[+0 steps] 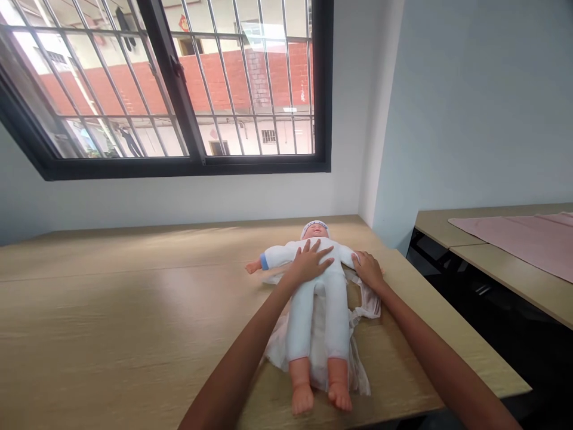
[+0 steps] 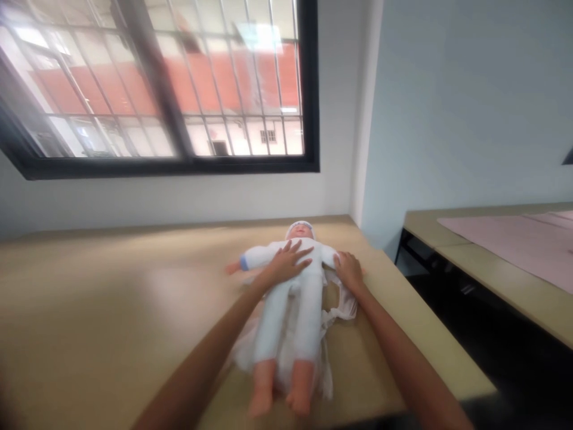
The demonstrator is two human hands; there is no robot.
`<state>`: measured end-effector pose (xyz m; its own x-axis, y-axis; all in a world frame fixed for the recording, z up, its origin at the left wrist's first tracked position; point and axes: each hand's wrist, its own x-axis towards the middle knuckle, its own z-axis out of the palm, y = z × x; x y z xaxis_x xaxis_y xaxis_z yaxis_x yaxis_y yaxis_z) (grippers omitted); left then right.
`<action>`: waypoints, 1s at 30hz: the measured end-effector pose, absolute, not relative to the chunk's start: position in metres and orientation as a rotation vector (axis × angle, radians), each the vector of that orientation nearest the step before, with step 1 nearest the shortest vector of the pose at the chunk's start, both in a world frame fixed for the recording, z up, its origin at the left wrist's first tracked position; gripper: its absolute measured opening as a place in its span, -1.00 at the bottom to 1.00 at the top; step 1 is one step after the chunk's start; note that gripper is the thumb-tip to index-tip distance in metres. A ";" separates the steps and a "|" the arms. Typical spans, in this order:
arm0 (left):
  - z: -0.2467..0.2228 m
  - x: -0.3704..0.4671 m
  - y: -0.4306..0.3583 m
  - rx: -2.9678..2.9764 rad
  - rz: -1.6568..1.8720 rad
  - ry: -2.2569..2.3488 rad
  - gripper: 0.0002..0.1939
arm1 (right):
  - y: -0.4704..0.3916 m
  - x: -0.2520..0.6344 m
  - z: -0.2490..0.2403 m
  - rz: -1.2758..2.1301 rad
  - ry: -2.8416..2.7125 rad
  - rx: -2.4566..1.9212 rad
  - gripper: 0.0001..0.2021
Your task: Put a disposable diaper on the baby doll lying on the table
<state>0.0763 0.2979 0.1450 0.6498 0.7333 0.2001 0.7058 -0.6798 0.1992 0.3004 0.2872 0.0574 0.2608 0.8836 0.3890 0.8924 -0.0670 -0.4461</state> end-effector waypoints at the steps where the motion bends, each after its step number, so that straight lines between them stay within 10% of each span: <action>1: 0.145 0.079 0.294 2.789 0.401 1.220 -0.45 | 0.286 0.300 0.056 -0.043 -1.635 -1.962 -0.64; 24: 0.178 0.111 0.228 2.472 0.136 0.345 -0.56 | 0.285 0.301 0.050 -0.168 -1.719 -2.029 -0.64; 30: 0.181 0.093 0.254 2.785 0.498 0.950 -0.65 | 0.282 0.300 0.053 -0.186 -1.726 -2.006 -0.64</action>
<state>0.0935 0.2544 0.1809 0.7433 0.6166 0.2594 0.5643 -0.7862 0.2517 0.2998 0.2818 0.0529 0.1933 0.8936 0.4052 0.9593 -0.0854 -0.2692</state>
